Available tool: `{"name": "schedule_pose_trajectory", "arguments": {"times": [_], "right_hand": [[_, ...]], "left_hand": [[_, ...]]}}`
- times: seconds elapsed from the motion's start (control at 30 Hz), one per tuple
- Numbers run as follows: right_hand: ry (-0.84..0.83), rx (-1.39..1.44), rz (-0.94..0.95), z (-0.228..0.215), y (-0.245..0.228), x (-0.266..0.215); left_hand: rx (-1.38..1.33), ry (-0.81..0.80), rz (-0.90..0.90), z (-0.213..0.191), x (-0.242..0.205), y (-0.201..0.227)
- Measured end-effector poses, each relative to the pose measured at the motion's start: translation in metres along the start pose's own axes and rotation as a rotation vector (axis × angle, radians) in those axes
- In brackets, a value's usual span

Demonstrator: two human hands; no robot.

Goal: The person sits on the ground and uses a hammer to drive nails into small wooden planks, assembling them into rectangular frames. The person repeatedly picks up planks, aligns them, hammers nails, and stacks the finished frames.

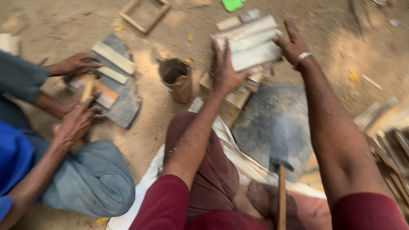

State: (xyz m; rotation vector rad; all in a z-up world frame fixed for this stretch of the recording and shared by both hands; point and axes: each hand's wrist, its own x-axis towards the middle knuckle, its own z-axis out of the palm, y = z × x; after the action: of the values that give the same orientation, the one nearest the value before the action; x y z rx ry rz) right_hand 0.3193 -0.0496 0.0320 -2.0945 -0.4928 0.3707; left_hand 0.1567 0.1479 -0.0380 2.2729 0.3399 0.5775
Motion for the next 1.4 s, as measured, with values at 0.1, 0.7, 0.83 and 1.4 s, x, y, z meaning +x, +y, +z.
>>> {"name": "schedule_pose_trajectory", "arguments": {"times": [0.1, 0.7, 0.83, 1.4], "right_hand": [[-0.054, 0.111, 0.217, 0.010, -0.013, 0.004], [0.220, 0.341, 0.083, 0.011, 0.084, -0.250], [0.322, 0.337, 0.318, 0.045, 0.122, -0.350], [-0.027, -0.643, 0.401, 0.072, 0.142, -0.370]], "left_hand": [[0.079, 0.002, -0.010, -0.004, 0.002, 0.007], [-0.195, -0.379, 0.194, -0.043, -0.139, 0.083], [-0.117, -0.706, 0.189, -0.017, -0.186, 0.085], [0.408, -1.015, 0.274, 0.042, -0.212, 0.039]]}}
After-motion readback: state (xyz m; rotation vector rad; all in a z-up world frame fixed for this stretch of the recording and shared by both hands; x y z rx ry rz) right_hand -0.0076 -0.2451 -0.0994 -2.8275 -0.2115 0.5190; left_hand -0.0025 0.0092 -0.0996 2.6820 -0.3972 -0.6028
